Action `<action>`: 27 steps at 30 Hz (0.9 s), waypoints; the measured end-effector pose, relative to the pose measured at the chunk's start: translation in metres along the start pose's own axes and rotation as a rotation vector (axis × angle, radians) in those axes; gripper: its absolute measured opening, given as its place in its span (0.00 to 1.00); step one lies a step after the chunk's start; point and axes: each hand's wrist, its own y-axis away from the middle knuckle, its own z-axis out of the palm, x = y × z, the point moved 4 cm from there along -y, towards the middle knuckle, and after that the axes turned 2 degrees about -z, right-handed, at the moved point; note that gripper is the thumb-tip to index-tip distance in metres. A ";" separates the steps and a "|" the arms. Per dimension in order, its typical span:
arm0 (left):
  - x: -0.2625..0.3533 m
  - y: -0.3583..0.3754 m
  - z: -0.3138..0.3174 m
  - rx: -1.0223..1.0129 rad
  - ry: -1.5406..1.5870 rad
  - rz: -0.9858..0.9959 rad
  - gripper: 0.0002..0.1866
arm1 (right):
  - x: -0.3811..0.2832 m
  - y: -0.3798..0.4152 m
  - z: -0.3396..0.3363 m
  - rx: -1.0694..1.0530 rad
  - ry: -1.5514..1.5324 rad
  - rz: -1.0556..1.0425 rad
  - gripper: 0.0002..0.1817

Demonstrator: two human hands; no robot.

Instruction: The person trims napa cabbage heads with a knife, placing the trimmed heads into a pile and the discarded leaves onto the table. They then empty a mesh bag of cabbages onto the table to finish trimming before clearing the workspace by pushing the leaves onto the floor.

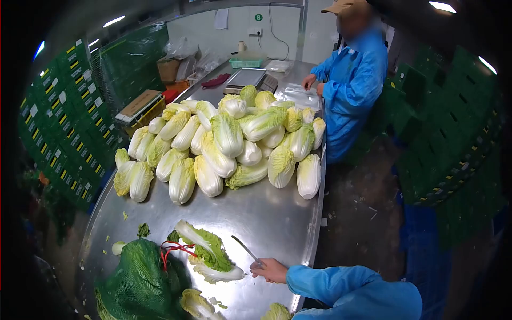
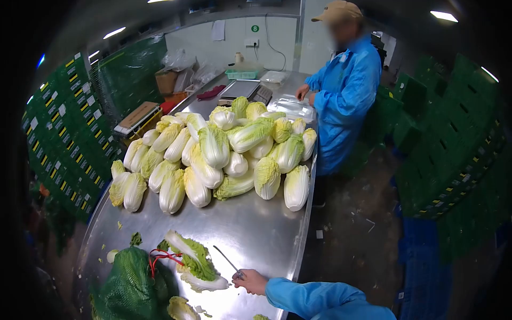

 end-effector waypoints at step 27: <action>-0.028 0.050 -0.062 -0.038 0.645 -0.345 0.27 | 0.025 0.058 -0.009 0.000 0.018 0.031 0.18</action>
